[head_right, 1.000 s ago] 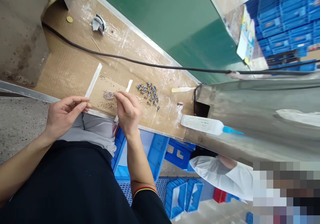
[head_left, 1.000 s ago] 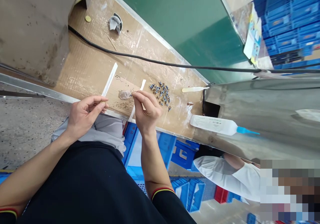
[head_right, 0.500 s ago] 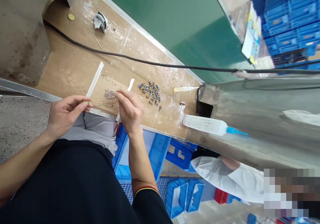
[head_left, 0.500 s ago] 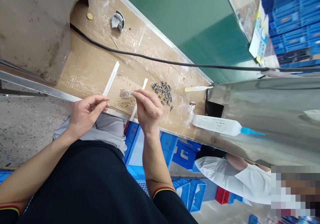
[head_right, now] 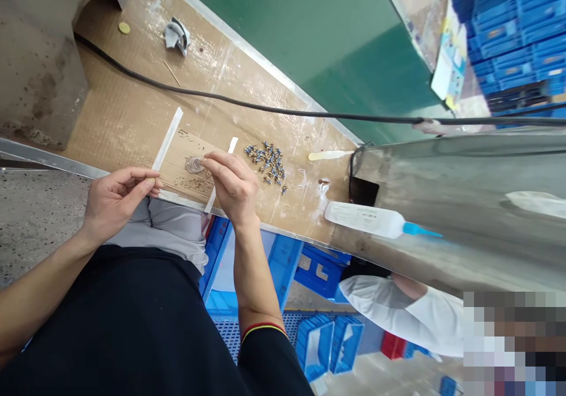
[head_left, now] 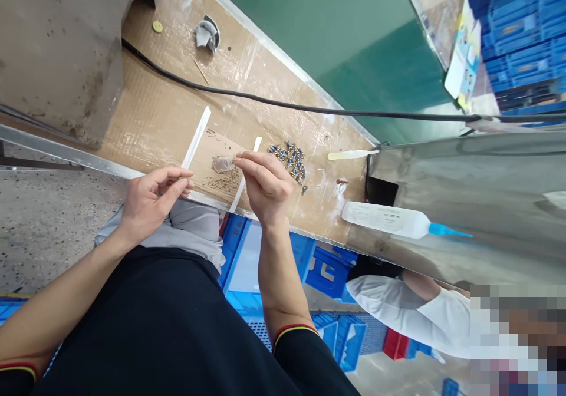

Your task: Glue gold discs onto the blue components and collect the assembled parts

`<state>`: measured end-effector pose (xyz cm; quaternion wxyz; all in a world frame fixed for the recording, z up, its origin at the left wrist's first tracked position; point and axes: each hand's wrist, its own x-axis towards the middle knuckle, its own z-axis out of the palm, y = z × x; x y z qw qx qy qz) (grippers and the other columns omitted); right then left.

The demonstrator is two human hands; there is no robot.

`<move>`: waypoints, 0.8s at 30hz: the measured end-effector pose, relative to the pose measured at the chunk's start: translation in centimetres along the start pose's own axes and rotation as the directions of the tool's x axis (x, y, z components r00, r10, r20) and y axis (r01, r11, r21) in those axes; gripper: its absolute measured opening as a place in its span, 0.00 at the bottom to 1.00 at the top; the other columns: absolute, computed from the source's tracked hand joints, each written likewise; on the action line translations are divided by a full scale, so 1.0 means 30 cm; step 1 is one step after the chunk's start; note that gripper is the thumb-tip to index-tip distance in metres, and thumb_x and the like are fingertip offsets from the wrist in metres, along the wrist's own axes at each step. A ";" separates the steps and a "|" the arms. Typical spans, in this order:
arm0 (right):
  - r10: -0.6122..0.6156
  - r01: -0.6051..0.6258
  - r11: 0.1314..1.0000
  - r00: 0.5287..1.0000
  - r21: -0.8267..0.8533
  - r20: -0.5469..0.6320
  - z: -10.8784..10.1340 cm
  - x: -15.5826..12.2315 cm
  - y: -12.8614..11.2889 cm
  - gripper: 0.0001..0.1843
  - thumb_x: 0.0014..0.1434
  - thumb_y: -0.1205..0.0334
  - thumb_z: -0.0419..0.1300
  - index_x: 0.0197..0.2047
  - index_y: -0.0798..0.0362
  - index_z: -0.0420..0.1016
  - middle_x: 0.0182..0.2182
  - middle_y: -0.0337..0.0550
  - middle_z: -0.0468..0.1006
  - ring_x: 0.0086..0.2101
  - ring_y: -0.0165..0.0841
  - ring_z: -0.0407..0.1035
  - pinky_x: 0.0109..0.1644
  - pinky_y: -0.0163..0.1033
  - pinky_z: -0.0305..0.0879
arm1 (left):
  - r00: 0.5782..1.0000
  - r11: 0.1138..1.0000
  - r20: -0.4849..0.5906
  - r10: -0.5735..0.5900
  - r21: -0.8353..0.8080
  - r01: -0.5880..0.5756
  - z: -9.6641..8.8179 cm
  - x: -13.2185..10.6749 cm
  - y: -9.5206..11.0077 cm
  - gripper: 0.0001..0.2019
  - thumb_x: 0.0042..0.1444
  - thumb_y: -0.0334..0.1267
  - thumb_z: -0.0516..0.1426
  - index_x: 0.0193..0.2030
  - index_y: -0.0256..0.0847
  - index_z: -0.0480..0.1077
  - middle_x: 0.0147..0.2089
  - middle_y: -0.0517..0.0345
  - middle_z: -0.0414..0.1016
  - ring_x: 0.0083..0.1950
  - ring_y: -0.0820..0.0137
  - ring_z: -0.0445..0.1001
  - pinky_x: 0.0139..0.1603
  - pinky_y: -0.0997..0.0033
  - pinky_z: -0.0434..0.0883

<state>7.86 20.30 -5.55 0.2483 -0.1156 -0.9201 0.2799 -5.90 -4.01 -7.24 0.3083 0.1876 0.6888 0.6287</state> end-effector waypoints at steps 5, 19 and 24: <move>0.027 -0.027 1.000 1.000 0.012 0.016 -0.019 0.002 -0.009 0.14 0.84 0.58 0.62 0.54 0.38 0.93 0.54 0.44 0.92 0.54 0.42 0.87 0.62 0.55 0.86 | 1.000 1.000 0.001 -0.008 0.009 0.008 -0.003 -0.003 -0.002 0.11 0.77 0.45 0.68 0.57 0.43 0.88 0.47 0.54 0.93 0.44 0.68 0.91 0.53 0.71 0.88; -0.063 0.061 0.998 0.995 -0.020 -0.077 -0.012 0.011 -0.026 0.12 0.80 0.68 0.67 0.53 0.43 0.92 0.50 0.43 0.93 0.50 0.38 0.89 0.56 0.46 0.86 | 1.000 1.000 -0.003 0.022 -0.006 -0.022 -0.001 0.001 -0.016 0.09 0.77 0.42 0.69 0.56 0.44 0.89 0.46 0.57 0.93 0.43 0.70 0.92 0.52 0.74 0.88; -0.004 0.001 1.000 0.997 -0.026 -0.083 -0.007 0.013 -0.059 0.11 0.79 0.69 0.68 0.52 0.43 0.92 0.49 0.43 0.92 0.49 0.37 0.88 0.57 0.44 0.86 | 1.000 1.000 0.001 0.023 -0.003 -0.023 -0.001 -0.002 -0.016 0.09 0.77 0.42 0.69 0.56 0.44 0.89 0.46 0.57 0.93 0.43 0.71 0.92 0.52 0.74 0.88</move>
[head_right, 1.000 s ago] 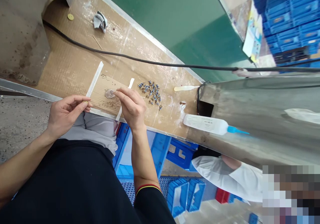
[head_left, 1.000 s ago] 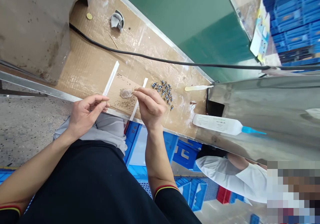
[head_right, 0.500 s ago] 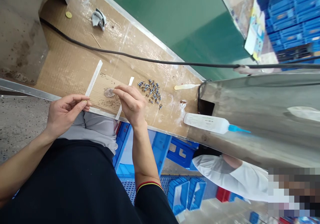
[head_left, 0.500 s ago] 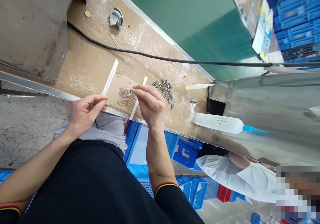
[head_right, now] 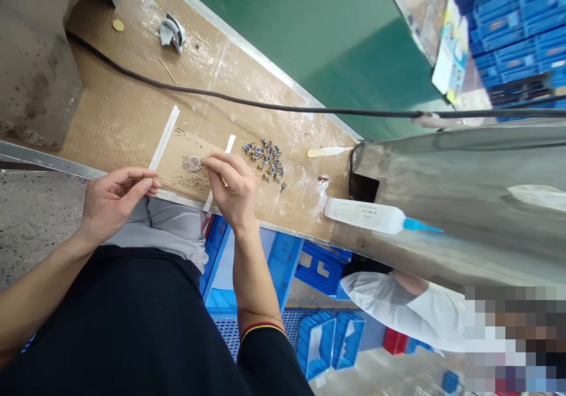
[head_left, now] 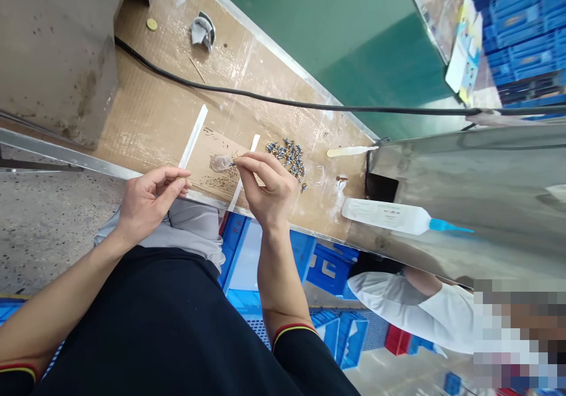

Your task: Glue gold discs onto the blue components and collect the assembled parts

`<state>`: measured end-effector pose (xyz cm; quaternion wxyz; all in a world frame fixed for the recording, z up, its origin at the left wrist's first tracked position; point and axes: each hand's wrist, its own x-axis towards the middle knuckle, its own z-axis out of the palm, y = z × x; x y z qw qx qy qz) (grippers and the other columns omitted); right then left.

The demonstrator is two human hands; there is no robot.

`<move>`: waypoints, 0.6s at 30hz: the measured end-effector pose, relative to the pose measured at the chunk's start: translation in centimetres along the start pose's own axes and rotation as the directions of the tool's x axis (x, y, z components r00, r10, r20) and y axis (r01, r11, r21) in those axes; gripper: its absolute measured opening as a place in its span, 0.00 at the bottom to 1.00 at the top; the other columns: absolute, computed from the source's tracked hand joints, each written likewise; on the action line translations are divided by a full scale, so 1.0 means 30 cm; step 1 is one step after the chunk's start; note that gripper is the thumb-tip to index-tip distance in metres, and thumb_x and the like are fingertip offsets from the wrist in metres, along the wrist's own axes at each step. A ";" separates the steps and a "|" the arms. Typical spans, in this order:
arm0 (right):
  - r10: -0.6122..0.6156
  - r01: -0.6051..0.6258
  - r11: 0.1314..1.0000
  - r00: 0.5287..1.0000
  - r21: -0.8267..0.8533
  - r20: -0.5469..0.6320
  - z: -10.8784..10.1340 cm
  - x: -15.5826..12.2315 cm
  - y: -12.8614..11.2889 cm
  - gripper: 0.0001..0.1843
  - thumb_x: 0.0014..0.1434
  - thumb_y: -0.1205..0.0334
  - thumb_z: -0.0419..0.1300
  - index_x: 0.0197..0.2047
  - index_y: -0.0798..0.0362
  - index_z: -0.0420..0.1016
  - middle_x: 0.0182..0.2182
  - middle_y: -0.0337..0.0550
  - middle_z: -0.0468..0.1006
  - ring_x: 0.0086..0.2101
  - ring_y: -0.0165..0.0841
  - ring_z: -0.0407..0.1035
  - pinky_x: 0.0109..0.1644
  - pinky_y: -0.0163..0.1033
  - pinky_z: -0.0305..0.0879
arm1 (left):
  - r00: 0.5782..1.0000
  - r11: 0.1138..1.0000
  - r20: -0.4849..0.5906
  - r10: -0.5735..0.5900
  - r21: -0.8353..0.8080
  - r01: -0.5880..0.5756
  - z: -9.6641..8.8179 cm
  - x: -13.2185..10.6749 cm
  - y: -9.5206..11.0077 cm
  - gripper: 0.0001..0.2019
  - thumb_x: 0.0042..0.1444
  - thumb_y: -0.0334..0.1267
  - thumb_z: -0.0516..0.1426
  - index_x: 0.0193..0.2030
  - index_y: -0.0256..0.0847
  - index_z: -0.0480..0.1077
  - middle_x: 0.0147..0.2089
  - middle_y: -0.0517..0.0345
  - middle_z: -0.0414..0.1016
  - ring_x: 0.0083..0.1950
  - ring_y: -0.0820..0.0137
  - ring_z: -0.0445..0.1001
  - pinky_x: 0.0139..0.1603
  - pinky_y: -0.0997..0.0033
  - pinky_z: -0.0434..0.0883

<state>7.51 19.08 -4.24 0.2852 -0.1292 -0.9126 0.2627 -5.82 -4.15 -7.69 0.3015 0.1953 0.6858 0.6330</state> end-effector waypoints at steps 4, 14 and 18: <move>0.057 -0.057 0.998 0.998 -0.033 -0.006 0.002 0.000 -0.022 0.11 0.78 0.68 0.67 0.51 0.45 0.91 0.48 0.43 0.92 0.49 0.38 0.88 0.57 0.45 0.86 | 1.000 1.000 -0.001 0.011 0.009 -0.011 0.001 -0.001 0.002 0.08 0.77 0.42 0.68 0.56 0.44 0.89 0.46 0.57 0.93 0.43 0.71 0.92 0.52 0.74 0.88; 0.087 -0.086 0.995 0.996 0.044 -0.027 -0.011 0.000 -0.014 0.10 0.78 0.67 0.69 0.50 0.43 0.92 0.47 0.40 0.92 0.48 0.38 0.88 0.56 0.46 0.86 | 1.000 1.000 0.002 0.005 -0.002 -0.005 0.003 0.004 -0.007 0.09 0.77 0.42 0.68 0.56 0.44 0.89 0.46 0.57 0.93 0.43 0.69 0.92 0.52 0.72 0.89; 0.085 -0.085 0.996 0.996 0.017 0.019 -0.013 -0.005 -0.015 0.11 0.79 0.67 0.67 0.51 0.43 0.92 0.49 0.42 0.93 0.49 0.38 0.89 0.56 0.46 0.87 | 1.000 1.000 0.002 0.006 0.000 -0.006 0.003 0.003 -0.008 0.08 0.77 0.42 0.68 0.57 0.45 0.89 0.47 0.58 0.93 0.44 0.70 0.92 0.53 0.74 0.88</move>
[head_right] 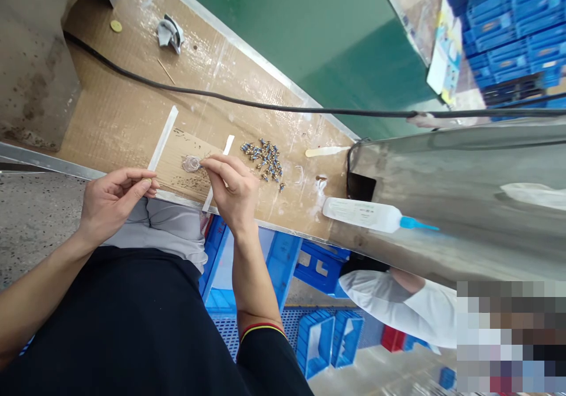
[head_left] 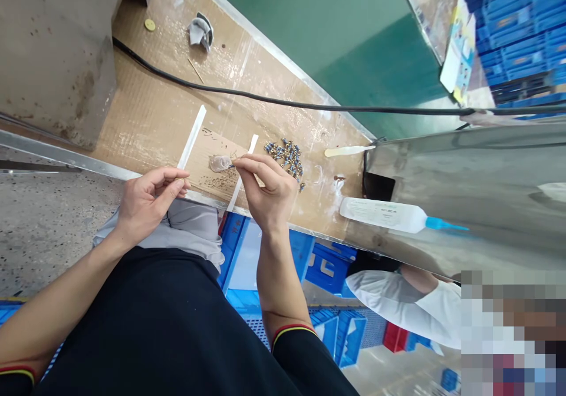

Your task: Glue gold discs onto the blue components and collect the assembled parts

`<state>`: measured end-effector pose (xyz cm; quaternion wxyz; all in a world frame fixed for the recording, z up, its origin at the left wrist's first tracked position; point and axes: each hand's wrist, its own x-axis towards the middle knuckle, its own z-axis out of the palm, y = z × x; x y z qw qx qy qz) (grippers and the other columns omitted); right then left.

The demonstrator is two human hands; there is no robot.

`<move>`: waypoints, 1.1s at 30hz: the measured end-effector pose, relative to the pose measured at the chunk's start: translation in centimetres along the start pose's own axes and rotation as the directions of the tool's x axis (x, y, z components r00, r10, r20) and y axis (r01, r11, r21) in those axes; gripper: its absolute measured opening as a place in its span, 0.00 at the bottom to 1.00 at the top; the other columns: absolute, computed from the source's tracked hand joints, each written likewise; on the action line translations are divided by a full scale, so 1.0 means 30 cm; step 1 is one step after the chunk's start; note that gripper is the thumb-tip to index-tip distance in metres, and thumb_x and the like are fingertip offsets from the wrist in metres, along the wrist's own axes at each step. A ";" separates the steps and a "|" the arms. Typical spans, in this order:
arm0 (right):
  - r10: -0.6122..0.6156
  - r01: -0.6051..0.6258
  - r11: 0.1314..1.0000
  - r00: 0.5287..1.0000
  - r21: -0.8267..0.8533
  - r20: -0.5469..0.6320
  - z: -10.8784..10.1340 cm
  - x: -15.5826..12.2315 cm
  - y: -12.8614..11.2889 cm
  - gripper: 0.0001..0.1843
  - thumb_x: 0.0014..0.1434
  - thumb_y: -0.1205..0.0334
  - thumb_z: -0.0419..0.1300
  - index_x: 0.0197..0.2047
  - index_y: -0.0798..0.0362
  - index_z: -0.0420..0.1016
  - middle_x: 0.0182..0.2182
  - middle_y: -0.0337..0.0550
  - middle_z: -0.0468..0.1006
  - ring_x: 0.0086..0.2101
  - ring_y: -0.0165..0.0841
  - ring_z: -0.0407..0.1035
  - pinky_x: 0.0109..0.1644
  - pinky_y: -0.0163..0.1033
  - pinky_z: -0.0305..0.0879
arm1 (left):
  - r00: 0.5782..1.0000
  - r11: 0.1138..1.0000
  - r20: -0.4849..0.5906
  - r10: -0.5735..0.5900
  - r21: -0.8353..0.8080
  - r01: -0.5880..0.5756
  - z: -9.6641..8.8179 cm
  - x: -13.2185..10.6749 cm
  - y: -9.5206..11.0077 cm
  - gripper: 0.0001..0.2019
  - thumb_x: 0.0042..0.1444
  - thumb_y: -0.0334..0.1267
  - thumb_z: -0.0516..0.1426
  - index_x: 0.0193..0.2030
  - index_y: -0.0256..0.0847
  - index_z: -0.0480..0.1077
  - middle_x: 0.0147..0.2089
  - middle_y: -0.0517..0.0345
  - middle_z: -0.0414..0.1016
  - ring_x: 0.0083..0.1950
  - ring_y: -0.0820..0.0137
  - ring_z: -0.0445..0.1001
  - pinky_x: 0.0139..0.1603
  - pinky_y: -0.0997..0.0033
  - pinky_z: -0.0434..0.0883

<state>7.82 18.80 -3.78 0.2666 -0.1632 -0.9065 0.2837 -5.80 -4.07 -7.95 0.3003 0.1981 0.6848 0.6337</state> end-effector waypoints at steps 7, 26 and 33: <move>-0.055 0.052 0.997 0.997 -0.054 -0.062 0.008 -0.008 -0.002 0.11 0.80 0.67 0.66 0.51 0.43 0.91 0.47 0.43 0.92 0.48 0.39 0.88 0.56 0.48 0.87 | 1.000 1.000 0.001 0.006 -0.002 -0.006 -0.004 -0.001 0.004 0.08 0.77 0.41 0.69 0.57 0.46 0.89 0.47 0.58 0.93 0.44 0.71 0.92 0.53 0.74 0.88; -0.098 0.080 0.988 0.986 -0.130 -0.137 0.004 -0.034 0.007 0.12 0.81 0.64 0.65 0.52 0.40 0.91 0.48 0.43 0.91 0.48 0.41 0.87 0.55 0.52 0.86 | 0.994 0.992 0.052 -0.100 -0.067 0.103 -0.007 -0.007 0.027 0.19 0.70 0.49 0.73 0.62 0.43 0.88 0.50 0.50 0.94 0.45 0.65 0.92 0.58 0.63 0.90; 0.171 -0.090 0.942 0.958 0.324 -0.229 0.013 -0.110 -0.096 0.08 0.76 0.65 0.71 0.50 0.40 0.90 0.46 0.40 0.91 0.48 0.40 0.87 0.54 0.49 0.88 | 0.985 0.996 0.147 -0.084 -0.028 0.089 0.034 -0.052 0.112 0.16 0.75 0.47 0.71 0.64 0.48 0.88 0.49 0.55 0.94 0.46 0.65 0.93 0.57 0.66 0.91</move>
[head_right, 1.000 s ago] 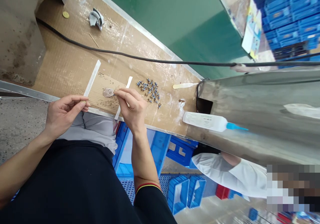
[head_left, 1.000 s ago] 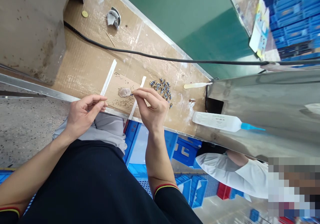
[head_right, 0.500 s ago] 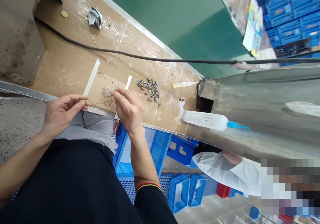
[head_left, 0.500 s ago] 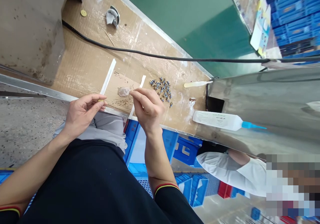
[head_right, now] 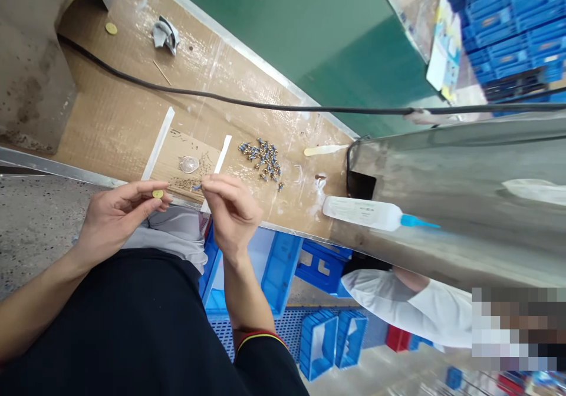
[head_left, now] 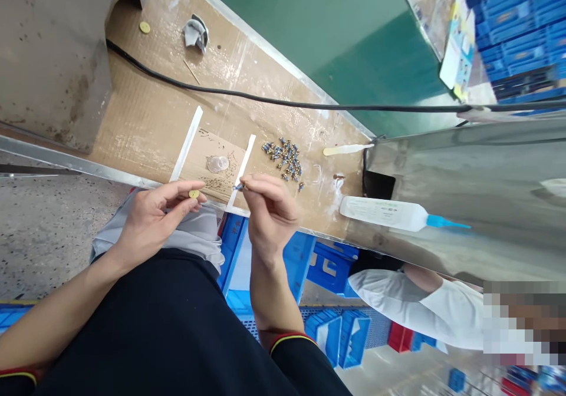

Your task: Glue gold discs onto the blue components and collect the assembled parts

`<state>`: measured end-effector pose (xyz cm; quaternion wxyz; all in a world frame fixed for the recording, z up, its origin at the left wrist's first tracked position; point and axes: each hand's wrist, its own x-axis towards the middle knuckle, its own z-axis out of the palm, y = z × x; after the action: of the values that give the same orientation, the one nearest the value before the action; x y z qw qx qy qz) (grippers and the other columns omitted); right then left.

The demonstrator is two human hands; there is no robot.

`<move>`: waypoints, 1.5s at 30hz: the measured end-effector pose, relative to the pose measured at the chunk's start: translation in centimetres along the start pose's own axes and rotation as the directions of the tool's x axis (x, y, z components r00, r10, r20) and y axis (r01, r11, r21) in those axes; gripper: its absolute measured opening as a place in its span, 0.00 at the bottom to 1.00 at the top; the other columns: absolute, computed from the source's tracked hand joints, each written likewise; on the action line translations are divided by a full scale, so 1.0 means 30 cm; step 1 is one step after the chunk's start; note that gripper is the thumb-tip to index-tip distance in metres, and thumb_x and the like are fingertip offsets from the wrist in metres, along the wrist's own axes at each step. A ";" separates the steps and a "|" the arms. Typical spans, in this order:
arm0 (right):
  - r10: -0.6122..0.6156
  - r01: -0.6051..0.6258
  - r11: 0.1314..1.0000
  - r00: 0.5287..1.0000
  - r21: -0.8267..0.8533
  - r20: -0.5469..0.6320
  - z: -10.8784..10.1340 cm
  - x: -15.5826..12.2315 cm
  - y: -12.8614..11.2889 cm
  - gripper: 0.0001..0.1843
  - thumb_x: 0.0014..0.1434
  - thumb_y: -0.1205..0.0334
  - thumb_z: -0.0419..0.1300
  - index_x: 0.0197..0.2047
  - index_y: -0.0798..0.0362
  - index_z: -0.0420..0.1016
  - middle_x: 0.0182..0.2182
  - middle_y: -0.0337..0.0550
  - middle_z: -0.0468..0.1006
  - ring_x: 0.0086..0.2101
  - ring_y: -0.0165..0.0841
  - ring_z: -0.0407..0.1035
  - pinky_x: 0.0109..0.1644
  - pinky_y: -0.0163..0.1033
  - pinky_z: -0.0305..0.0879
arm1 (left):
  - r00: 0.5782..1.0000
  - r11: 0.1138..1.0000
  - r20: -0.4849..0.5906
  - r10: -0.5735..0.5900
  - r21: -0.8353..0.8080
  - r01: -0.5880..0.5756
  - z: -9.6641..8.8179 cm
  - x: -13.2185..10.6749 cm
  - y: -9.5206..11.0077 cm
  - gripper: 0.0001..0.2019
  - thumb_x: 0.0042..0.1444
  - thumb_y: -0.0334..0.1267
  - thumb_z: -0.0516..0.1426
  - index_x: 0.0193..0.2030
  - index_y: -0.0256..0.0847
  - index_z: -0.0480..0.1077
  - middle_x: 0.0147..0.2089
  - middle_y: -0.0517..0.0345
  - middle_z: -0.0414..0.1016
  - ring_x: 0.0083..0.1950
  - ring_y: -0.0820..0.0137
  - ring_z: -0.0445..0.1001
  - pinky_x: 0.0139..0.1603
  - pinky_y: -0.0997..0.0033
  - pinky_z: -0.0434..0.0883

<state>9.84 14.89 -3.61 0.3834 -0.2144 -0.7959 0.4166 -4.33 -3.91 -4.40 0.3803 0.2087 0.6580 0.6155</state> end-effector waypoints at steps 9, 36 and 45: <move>0.162 -0.175 0.941 0.984 0.288 0.071 0.059 -0.079 -0.005 0.05 0.77 0.63 0.67 0.51 0.43 0.86 0.45 0.43 0.90 0.44 0.38 0.88 0.48 0.44 0.88 | 0.997 0.999 0.071 0.043 0.029 -0.045 0.031 -0.026 0.072 0.14 0.78 0.44 0.68 0.66 0.55 0.87 0.52 0.60 0.94 0.50 0.62 0.94 0.56 0.64 0.92; -0.222 0.226 0.966 0.974 -0.129 0.045 0.053 -0.070 -0.129 0.29 0.72 0.76 0.72 0.66 0.33 0.89 0.51 0.40 0.93 0.46 0.41 0.92 0.51 0.46 0.94 | 0.980 0.956 0.045 0.193 0.216 -0.198 0.044 -0.042 0.087 0.15 0.79 0.39 0.66 0.67 0.56 0.86 0.60 0.62 0.93 0.54 0.61 0.94 0.65 0.59 0.90; -0.289 0.299 0.941 0.954 -0.157 0.081 0.042 -0.072 -0.128 0.29 0.73 0.76 0.72 0.68 0.37 0.87 0.52 0.42 0.94 0.47 0.41 0.92 0.51 0.46 0.94 | 0.948 0.897 0.063 0.313 0.308 -0.316 0.043 -0.053 0.083 0.17 0.81 0.37 0.64 0.70 0.56 0.83 0.65 0.62 0.91 0.61 0.61 0.93 0.68 0.60 0.89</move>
<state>10.10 10.69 -1.81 0.3990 -0.1126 -0.8617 0.2925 -2.85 -3.87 -1.55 0.2417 0.3736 0.7029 0.5549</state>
